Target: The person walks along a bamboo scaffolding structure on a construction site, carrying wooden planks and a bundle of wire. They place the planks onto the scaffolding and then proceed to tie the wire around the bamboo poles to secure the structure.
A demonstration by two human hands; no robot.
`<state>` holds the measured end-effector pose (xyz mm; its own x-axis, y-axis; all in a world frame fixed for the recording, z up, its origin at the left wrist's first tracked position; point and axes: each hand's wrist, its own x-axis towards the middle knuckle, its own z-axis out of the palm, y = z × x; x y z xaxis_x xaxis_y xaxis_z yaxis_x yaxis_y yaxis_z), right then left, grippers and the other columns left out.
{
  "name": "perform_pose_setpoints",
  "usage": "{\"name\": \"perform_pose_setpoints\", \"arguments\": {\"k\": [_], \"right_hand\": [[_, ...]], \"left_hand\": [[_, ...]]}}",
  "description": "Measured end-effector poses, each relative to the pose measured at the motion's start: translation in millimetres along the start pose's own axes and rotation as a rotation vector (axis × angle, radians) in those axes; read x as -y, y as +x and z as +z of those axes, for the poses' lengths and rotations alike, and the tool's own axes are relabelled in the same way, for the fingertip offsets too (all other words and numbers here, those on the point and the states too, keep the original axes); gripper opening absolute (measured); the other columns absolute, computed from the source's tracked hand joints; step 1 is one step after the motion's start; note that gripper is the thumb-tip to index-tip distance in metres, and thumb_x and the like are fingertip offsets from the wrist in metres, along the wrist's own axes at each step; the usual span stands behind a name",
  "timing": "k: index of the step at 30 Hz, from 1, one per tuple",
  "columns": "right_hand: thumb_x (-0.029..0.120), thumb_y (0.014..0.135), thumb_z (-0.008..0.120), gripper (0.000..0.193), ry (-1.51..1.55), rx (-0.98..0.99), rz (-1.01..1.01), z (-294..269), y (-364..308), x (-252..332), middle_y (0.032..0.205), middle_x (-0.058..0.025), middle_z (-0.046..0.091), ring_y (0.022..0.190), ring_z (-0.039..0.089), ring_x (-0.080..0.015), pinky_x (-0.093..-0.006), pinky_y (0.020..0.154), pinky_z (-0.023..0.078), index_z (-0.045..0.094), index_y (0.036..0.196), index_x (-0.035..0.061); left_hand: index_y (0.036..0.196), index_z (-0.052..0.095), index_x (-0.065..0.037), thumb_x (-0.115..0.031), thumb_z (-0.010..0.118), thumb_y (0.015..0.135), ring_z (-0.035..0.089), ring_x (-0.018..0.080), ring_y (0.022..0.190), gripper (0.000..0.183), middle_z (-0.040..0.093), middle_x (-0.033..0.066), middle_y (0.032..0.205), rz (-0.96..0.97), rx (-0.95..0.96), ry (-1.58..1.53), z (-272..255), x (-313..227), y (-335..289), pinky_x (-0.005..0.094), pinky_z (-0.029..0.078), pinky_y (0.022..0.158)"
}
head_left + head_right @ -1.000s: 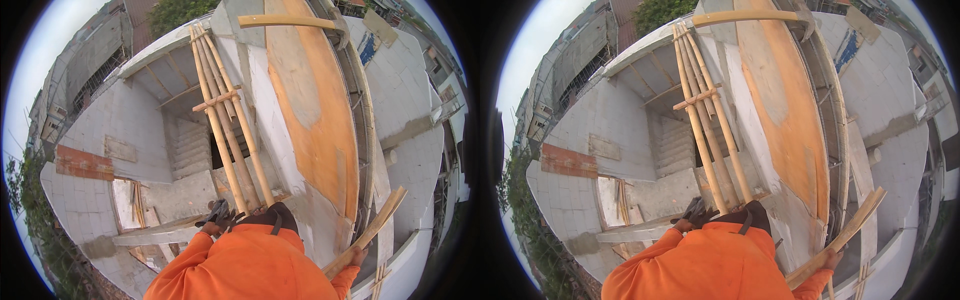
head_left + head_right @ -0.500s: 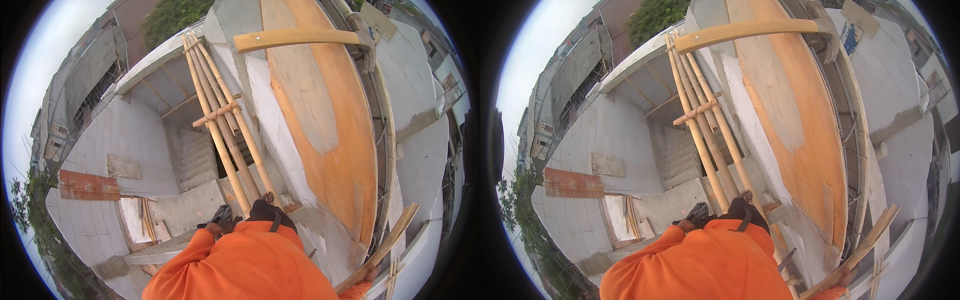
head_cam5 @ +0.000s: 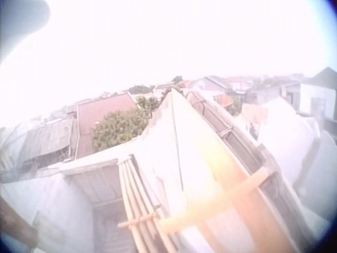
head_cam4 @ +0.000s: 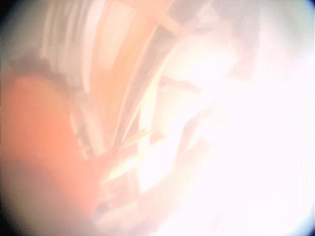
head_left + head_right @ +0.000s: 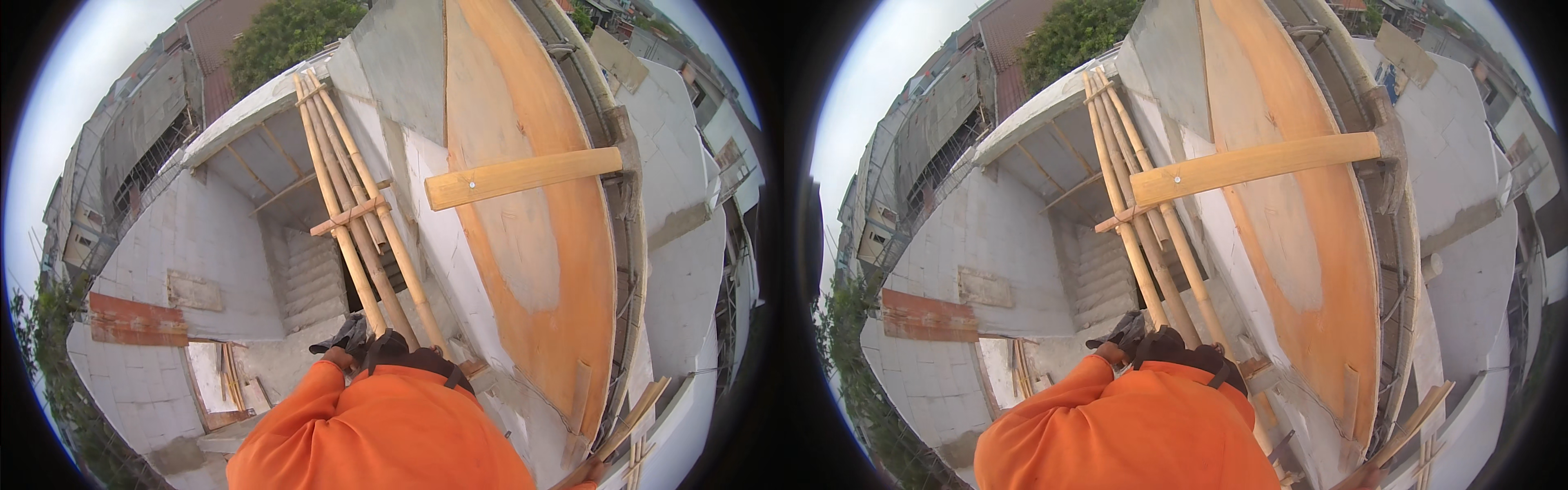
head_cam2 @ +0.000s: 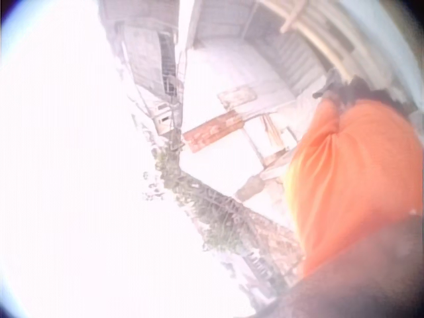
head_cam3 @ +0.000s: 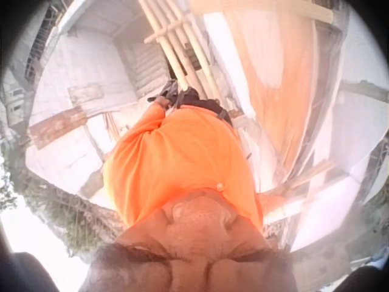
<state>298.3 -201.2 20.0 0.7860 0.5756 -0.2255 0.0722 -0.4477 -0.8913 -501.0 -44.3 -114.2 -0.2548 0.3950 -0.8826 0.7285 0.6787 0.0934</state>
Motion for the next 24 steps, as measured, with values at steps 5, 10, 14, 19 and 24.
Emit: {"name": "perform_pose_setpoints", "arguments": {"k": [5, 10, 14, 19, 24], "right_hand": [[0.013, 0.075, 0.054, 0.05, 0.025, -0.087, -0.027, 33.6, -30.2, 49.6, 0.093, -0.013, 0.057, 0.08, 0.056, -0.0196, -0.0306, 0.069, 0.048, 0.044, 0.122, -0.0007], [0.014, 0.078, 0.054, 0.049, 0.087, -0.221, -0.089, 57.5, -74.4, 108.4, 0.094, -0.0139, 0.057, 0.082, 0.056, -0.0196, -0.0304, 0.07, 0.048, 0.042, 0.123, -0.0003], [0.015, 0.08, 0.054, 0.048, 0.191, -0.35, -0.184, 77.9, -119.4, 162.0, 0.095, -0.0146, 0.057, 0.084, 0.056, -0.0196, -0.0303, 0.072, 0.048, 0.041, 0.124, 0.0], [0.016, 0.083, 0.054, 0.048, 0.363, -0.406, -0.341, 126.6, -171.1, 245.4, 0.097, -0.0155, 0.058, 0.086, 0.057, -0.0196, -0.0302, 0.073, 0.048, 0.039, 0.126, 0.0004], [0.019, 0.083, 0.056, 0.05, 0.484, -0.284, -0.508, 198.0, -213.0, 352.8, 0.097, -0.0156, 0.057, 0.087, 0.057, -0.0195, -0.0298, 0.076, 0.048, 0.038, 0.126, -0.0002]], "left_hand": [[0.093, 0.074, -0.01, -0.036, 0.074, 0.058, 0.061, 0.0301, 0.103, 0.043, 0.067, 0.0171, 0.104, 0.085, 0.025, 0.111, -59.0, -39.8, 10.5, 0.0359, 0.048, 0.084], [0.093, 0.073, -0.008, -0.033, 0.075, 0.058, 0.06, 0.0315, 0.106, 0.043, 0.065, 0.0208, 0.107, 0.038, -0.022, 0.186, -109.1, -78.7, 9.7, 0.0367, 0.048, 0.086], [0.105, 0.069, -0.003, -0.029, 0.079, 0.057, 0.059, 0.0319, 0.11, 0.056, 0.063, 0.0218, 0.113, 0.112, 0.057, 0.259, -126.0, -73.6, 75.7, 0.0385, 0.047, 0.09], [0.104, 0.07, -0.005, -0.028, 0.079, 0.056, 0.058, 0.0326, 0.111, 0.054, 0.062, 0.021, 0.115, 0.192, 0.122, 0.365, -127.3, -59.5, 130.7, 0.0372, 0.046, 0.091], [0.102, 0.07, -0.004, -0.031, 0.079, 0.057, 0.058, 0.0322, 0.11, 0.053, 0.063, 0.0201, 0.115, 0.25, 0.137, 0.284, -158.5, -89.7, 129.3, 0.035, 0.045, 0.091]]}}
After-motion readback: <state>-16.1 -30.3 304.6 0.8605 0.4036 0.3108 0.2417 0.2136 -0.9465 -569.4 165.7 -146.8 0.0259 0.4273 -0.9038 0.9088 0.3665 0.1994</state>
